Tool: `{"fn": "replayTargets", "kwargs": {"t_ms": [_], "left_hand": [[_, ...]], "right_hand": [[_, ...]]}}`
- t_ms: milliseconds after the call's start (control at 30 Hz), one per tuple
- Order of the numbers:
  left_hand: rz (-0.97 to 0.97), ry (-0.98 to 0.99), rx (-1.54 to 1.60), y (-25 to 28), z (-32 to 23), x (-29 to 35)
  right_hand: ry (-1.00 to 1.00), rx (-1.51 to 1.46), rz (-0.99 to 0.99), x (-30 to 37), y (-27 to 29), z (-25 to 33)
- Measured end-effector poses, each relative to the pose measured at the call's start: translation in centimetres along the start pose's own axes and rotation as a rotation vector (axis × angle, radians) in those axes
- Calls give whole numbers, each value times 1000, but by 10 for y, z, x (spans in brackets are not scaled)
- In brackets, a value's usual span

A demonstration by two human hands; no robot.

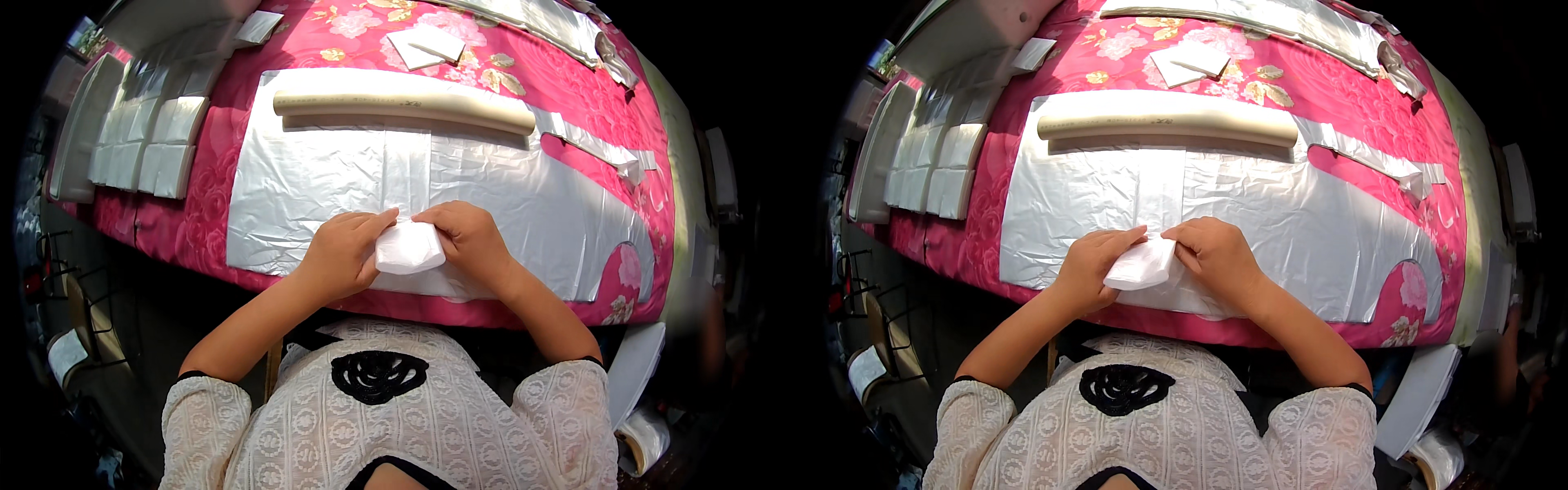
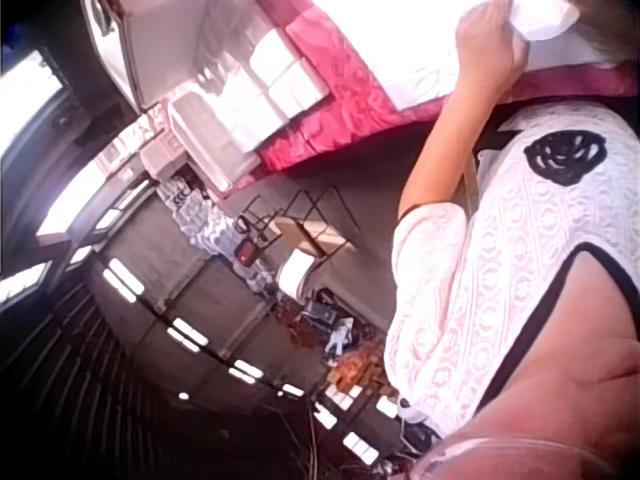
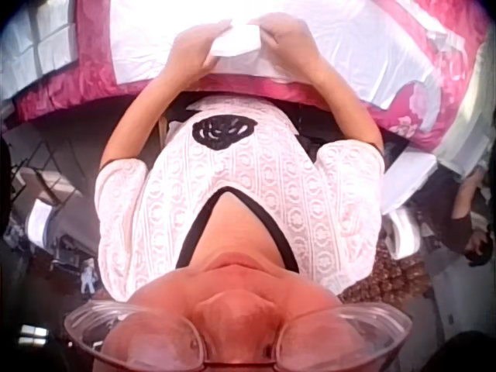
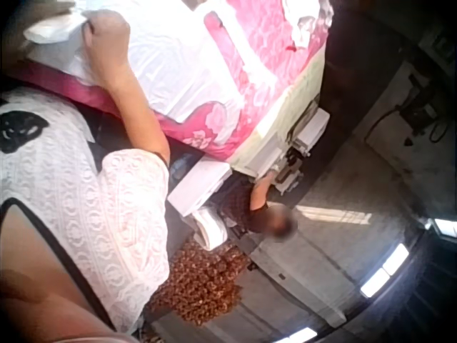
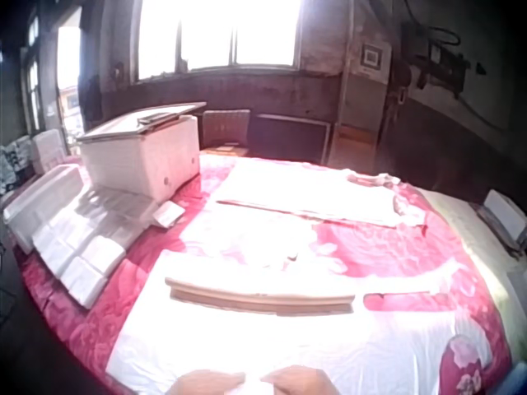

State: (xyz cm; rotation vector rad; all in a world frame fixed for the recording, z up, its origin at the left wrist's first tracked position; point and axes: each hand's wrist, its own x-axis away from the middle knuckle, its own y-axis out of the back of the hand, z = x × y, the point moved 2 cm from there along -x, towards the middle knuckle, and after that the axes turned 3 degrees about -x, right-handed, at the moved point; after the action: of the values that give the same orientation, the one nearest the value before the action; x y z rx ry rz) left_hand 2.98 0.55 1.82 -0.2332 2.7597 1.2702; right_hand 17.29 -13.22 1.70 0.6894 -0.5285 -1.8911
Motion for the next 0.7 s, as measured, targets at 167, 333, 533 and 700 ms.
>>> {"fn": "replayTargets", "kwargs": {"t_ms": [167,333,533,700], "left_hand": [[-292,353,466,2,4,-12],[-14,-30,-265,-19,-9,-7],[108,37,-424,-34,-9,-3],[89,-5,-408,-29,-7,-5]], "right_hand": [[-658,-297,139,-32,8,-10],[-784,-402,216,-39,9,-17],[-520,-29,29,-26,3,-7],[260,509,-9,-21,9,-7]]}}
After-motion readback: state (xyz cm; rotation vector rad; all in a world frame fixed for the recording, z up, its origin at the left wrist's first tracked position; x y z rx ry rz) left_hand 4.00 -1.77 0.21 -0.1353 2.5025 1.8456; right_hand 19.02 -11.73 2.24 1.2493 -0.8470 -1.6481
